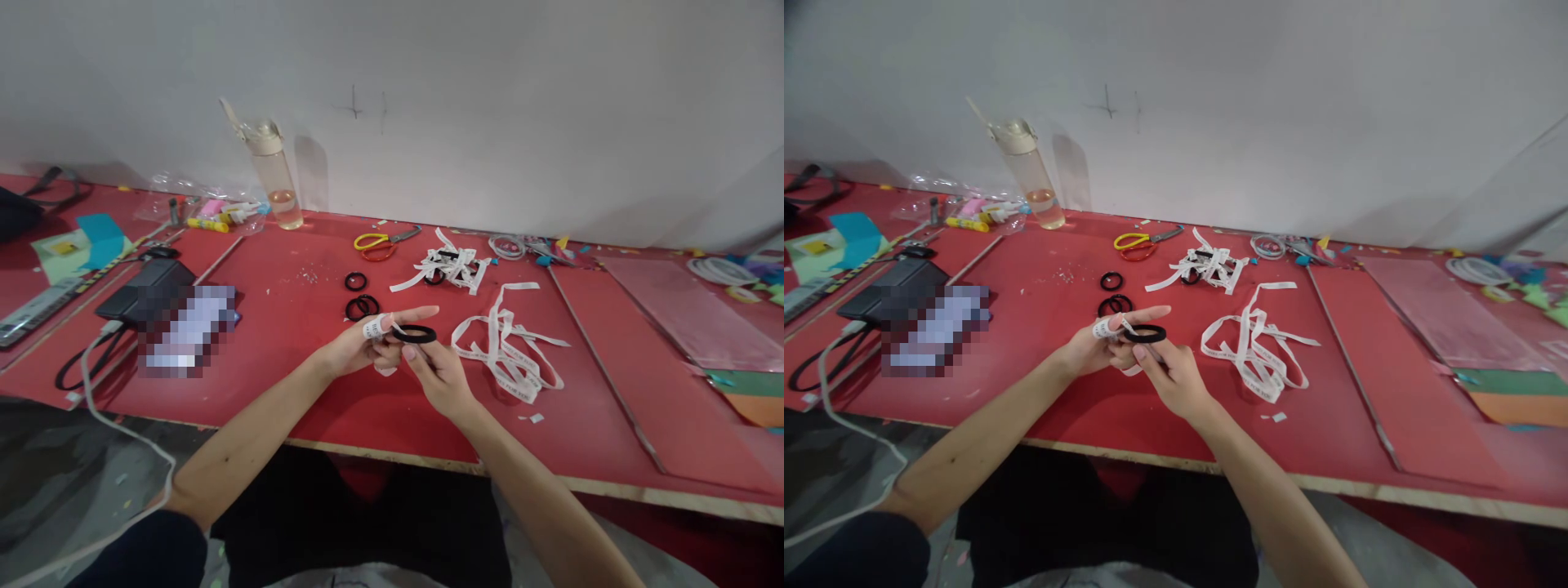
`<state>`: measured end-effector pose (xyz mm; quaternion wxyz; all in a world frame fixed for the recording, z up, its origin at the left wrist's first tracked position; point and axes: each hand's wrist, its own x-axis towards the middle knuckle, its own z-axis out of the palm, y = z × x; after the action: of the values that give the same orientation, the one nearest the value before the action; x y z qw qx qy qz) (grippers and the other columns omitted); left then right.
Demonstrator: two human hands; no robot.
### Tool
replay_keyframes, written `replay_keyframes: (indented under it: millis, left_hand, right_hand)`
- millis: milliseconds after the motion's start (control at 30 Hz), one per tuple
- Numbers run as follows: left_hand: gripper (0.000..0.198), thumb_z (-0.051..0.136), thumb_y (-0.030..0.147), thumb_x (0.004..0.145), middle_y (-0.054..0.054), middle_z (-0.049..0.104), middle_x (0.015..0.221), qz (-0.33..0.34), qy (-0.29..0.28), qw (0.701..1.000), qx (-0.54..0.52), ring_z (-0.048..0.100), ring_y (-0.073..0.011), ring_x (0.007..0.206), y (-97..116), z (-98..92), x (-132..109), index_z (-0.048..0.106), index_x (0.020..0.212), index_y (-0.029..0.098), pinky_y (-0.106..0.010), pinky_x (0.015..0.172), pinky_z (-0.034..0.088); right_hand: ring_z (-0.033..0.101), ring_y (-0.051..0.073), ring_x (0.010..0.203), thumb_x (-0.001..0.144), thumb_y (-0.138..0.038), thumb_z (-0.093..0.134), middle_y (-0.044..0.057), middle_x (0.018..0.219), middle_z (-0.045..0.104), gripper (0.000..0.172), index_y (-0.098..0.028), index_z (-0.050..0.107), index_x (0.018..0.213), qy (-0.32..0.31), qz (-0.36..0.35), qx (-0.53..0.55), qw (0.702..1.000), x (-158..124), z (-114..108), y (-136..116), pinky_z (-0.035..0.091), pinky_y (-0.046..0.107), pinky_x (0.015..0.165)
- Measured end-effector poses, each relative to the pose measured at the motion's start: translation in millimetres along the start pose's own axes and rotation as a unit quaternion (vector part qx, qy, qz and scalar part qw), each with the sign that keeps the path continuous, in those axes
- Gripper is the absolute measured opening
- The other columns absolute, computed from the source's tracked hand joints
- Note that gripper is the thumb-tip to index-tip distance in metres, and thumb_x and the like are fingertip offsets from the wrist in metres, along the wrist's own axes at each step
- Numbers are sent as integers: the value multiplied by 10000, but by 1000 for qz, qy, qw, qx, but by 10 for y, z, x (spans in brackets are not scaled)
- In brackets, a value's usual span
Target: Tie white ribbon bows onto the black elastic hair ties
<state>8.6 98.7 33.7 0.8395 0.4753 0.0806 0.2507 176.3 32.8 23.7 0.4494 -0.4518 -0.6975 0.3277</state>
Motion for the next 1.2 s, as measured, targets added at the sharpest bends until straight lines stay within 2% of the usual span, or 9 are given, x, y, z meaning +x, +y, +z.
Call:
replay_keyframes:
  millis: [100,233,400,633,833,967,1200]
  left_hand:
    - [667,580,556,904,96,225,588,1,14,1000,9,101,-77,506,0,-9,5,502,1460,195,-222,471,156]
    - [649,520,551,949,94,234,576,9,1,999,41,111,-77,506,3,-31,9,470,1481,183,-225,479,146]
    - [642,481,575,963,76,266,619,13,28,994,104,145,-83,536,26,-1,8,480,1465,174,-230,499,128]
    - [548,578,527,930,61,309,637,30,77,973,215,217,-95,573,68,81,10,609,1337,161,-238,533,202]
    - [498,578,549,923,7,490,687,54,91,965,240,274,-92,582,78,76,3,700,1203,157,-242,550,255]
    - [514,571,580,916,27,418,619,74,86,969,219,264,-79,548,81,77,13,748,1092,131,-235,524,228]
    - [594,523,645,912,28,353,574,89,97,955,264,262,-87,544,101,84,7,791,992,120,-245,520,224]
  right_hand:
    - [377,72,453,996,-467,466,-32,560,521,405,-159,701,1115,4,3,2,1000,-3,3,8,330,190,460]
    - [429,78,491,991,-487,461,-10,620,586,417,-157,710,1042,12,0,-4,1000,3,-1,5,381,193,499]
    - [434,90,500,999,-511,430,-2,612,565,438,-165,694,951,31,-3,-3,1000,13,-3,-26,376,208,500]
    - [332,84,466,1002,-524,417,-30,534,404,459,-183,567,734,52,15,-2,999,2,8,-7,284,222,464]
    - [250,68,429,984,-537,439,-58,497,327,442,-179,591,773,33,10,-7,999,16,9,6,219,224,442]
    - [275,68,457,971,-574,444,-52,530,339,463,-178,545,754,41,37,23,998,1,10,30,227,224,457]
    - [255,65,471,954,-595,457,-50,525,300,528,-198,362,620,32,66,131,989,9,20,17,212,233,466]
